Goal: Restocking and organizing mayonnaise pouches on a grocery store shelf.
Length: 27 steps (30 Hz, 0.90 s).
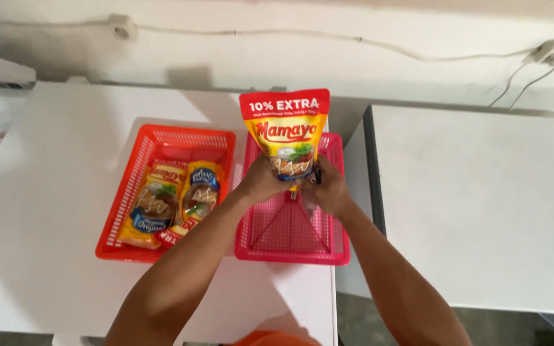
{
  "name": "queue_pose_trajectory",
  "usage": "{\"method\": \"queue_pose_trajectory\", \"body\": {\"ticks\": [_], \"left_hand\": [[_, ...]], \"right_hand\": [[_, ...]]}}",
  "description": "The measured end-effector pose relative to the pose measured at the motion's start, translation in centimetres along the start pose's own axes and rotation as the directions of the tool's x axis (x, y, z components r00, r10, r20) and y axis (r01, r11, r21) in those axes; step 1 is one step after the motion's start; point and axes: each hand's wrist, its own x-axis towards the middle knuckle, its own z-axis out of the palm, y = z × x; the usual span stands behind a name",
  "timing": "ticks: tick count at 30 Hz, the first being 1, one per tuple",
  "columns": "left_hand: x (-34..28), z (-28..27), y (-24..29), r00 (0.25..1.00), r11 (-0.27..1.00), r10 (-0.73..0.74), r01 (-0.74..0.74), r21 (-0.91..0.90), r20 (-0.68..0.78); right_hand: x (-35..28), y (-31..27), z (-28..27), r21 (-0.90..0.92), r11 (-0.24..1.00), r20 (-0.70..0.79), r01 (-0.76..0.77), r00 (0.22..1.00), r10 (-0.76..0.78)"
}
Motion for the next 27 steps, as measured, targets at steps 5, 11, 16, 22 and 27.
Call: {"method": "queue_pose_trajectory", "body": {"ticks": [5,11,16,22,27], "left_hand": [[2.5,-2.7,6.8,0.991,0.986,-0.133,0.129,0.108,0.024],[5.1,-4.6,11.2,0.996,0.993,-0.082,0.078,0.093,0.045],[6.9,-4.6,16.9,0.99,0.99,-0.134,0.132,0.054,0.033],[9.9,-4.8,21.3,0.999,0.999,-0.037,0.037,0.036,-0.021],[12.5,-5.3,26.2,0.999,0.994,0.009,-0.004,0.105,-0.043]], "right_hand": [[0.1,-7.8,-0.8,0.236,0.962,-0.002,-0.138,0.99,0.143],[0.2,-14.9,-2.8,0.356,0.934,-0.005,-0.027,1.0,0.031],[1.7,-17.7,-5.6,0.37,0.929,-0.041,0.017,0.999,-0.002],[3.5,-21.8,-8.4,0.358,0.93,-0.118,0.079,0.992,-0.039],[6.9,-23.6,-11.6,0.272,0.943,-0.215,0.191,0.967,-0.134]]}}
